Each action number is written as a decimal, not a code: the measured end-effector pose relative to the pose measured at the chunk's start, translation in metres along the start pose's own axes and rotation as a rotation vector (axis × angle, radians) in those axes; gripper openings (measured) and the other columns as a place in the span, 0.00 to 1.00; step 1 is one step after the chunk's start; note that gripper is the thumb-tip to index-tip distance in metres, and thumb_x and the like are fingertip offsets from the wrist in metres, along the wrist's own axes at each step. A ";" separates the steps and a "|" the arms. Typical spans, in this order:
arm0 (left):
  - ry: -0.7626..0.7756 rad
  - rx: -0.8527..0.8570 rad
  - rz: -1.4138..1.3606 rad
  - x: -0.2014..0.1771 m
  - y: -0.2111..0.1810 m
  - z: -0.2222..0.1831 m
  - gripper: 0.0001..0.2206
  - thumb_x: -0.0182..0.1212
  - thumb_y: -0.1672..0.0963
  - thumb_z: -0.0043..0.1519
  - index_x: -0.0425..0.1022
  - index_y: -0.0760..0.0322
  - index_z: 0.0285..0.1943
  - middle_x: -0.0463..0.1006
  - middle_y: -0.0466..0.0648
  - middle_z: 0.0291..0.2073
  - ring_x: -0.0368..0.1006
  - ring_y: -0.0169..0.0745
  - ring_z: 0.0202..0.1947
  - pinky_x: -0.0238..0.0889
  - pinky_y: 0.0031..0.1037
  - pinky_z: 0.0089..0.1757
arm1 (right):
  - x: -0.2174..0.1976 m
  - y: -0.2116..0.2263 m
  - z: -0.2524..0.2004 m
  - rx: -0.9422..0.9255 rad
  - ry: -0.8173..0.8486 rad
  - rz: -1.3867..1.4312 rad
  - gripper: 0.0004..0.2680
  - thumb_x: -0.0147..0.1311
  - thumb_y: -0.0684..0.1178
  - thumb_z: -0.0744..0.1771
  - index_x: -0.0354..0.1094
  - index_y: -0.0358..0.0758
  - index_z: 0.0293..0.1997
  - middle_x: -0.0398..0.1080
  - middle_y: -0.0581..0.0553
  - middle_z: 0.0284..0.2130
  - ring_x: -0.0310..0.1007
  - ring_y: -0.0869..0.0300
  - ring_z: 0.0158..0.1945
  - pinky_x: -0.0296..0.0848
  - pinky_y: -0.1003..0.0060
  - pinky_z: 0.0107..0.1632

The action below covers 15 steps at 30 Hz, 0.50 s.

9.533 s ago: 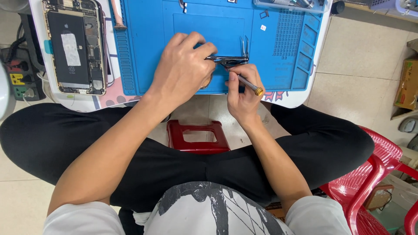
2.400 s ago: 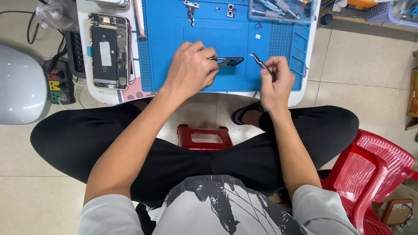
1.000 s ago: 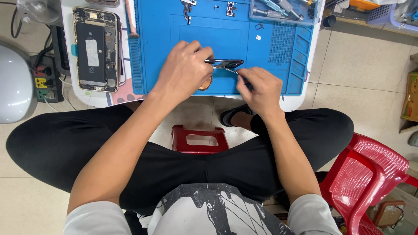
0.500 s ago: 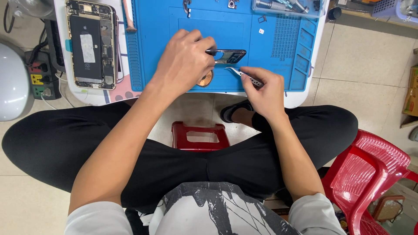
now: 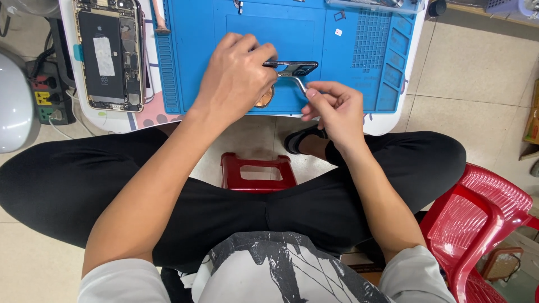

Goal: The person uses a metal prying tool and a screwdriver to open the back cover of a smartphone and remove internal components on a blue work mat.

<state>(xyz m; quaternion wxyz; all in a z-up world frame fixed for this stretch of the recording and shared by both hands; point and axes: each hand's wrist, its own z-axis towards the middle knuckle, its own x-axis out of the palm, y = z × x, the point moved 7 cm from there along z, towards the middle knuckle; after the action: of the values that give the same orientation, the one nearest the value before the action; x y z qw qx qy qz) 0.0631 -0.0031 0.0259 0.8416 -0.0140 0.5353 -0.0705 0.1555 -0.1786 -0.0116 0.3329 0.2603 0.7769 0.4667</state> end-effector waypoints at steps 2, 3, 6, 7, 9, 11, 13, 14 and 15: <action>0.000 -0.004 0.019 0.000 0.000 0.002 0.10 0.76 0.59 0.58 0.85 0.46 0.26 0.81 0.37 0.38 0.70 0.42 0.38 0.63 0.34 0.41 | 0.007 -0.004 -0.009 0.198 0.090 0.142 0.16 0.57 0.50 0.69 0.72 0.37 0.63 0.79 0.43 0.28 0.84 0.58 0.31 0.68 0.74 0.23; -0.001 -0.005 0.015 0.002 -0.003 0.001 0.10 0.76 0.59 0.58 0.85 0.46 0.26 0.81 0.37 0.38 0.70 0.42 0.38 0.63 0.34 0.41 | 0.007 -0.008 -0.012 0.200 0.088 0.138 0.16 0.57 0.50 0.69 0.72 0.37 0.63 0.79 0.43 0.28 0.84 0.58 0.31 0.68 0.74 0.23; 0.011 -0.005 0.018 0.004 0.000 0.001 0.12 0.75 0.59 0.57 0.84 0.43 0.24 0.80 0.36 0.39 0.69 0.41 0.37 0.62 0.33 0.39 | 0.014 -0.021 -0.013 0.256 0.070 0.201 0.18 0.56 0.48 0.69 0.68 0.34 0.68 0.80 0.39 0.38 0.85 0.57 0.39 0.79 0.72 0.31; 0.002 -0.013 0.031 0.006 0.001 0.001 0.11 0.75 0.58 0.59 0.84 0.45 0.24 0.80 0.36 0.38 0.69 0.41 0.37 0.62 0.33 0.39 | 0.011 -0.019 -0.012 0.204 0.046 0.113 0.15 0.57 0.48 0.69 0.72 0.34 0.62 0.81 0.39 0.36 0.85 0.57 0.35 0.81 0.71 0.33; 0.000 0.000 0.034 0.006 -0.002 -0.001 0.12 0.74 0.57 0.61 0.83 0.46 0.24 0.79 0.36 0.37 0.68 0.41 0.36 0.62 0.32 0.39 | 0.011 -0.020 -0.021 0.161 0.005 0.037 0.13 0.58 0.48 0.69 0.75 0.33 0.56 0.81 0.39 0.34 0.84 0.58 0.32 0.84 0.69 0.35; -0.006 -0.008 0.013 0.005 0.001 0.001 0.11 0.75 0.58 0.60 0.85 0.48 0.24 0.80 0.37 0.37 0.66 0.42 0.35 0.62 0.33 0.36 | 0.008 0.004 -0.029 -0.155 -0.117 -0.303 0.07 0.58 0.44 0.68 0.80 0.38 0.47 0.80 0.50 0.33 0.75 0.67 0.32 0.73 0.72 0.38; -0.001 -0.006 -0.001 0.006 0.002 0.002 0.11 0.74 0.59 0.60 0.84 0.50 0.23 0.81 0.37 0.37 0.67 0.42 0.35 0.62 0.33 0.36 | 0.015 0.016 -0.038 -0.332 -0.194 -0.438 0.05 0.59 0.43 0.69 0.79 0.38 0.46 0.78 0.50 0.33 0.74 0.65 0.29 0.69 0.70 0.34; 0.008 -0.024 -0.013 0.007 0.002 -0.001 0.12 0.73 0.59 0.59 0.83 0.51 0.22 0.81 0.38 0.37 0.67 0.43 0.35 0.62 0.34 0.36 | 0.021 0.026 -0.048 -0.508 -0.246 -0.579 0.02 0.60 0.43 0.70 0.78 0.39 0.44 0.77 0.50 0.34 0.73 0.63 0.25 0.65 0.68 0.30; 0.013 -0.019 -0.014 0.007 0.002 -0.002 0.12 0.73 0.59 0.59 0.83 0.51 0.22 0.81 0.38 0.37 0.67 0.43 0.35 0.62 0.34 0.36 | 0.023 0.023 -0.048 -0.503 -0.250 -0.575 0.02 0.60 0.43 0.70 0.78 0.39 0.44 0.77 0.50 0.34 0.73 0.63 0.25 0.65 0.68 0.30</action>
<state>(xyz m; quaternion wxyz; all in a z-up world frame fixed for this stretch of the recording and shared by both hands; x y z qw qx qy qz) 0.0645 -0.0025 0.0183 0.8375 -0.0251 0.5411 -0.0716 0.1067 -0.1785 0.0192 0.5952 -0.0028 0.6330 0.4949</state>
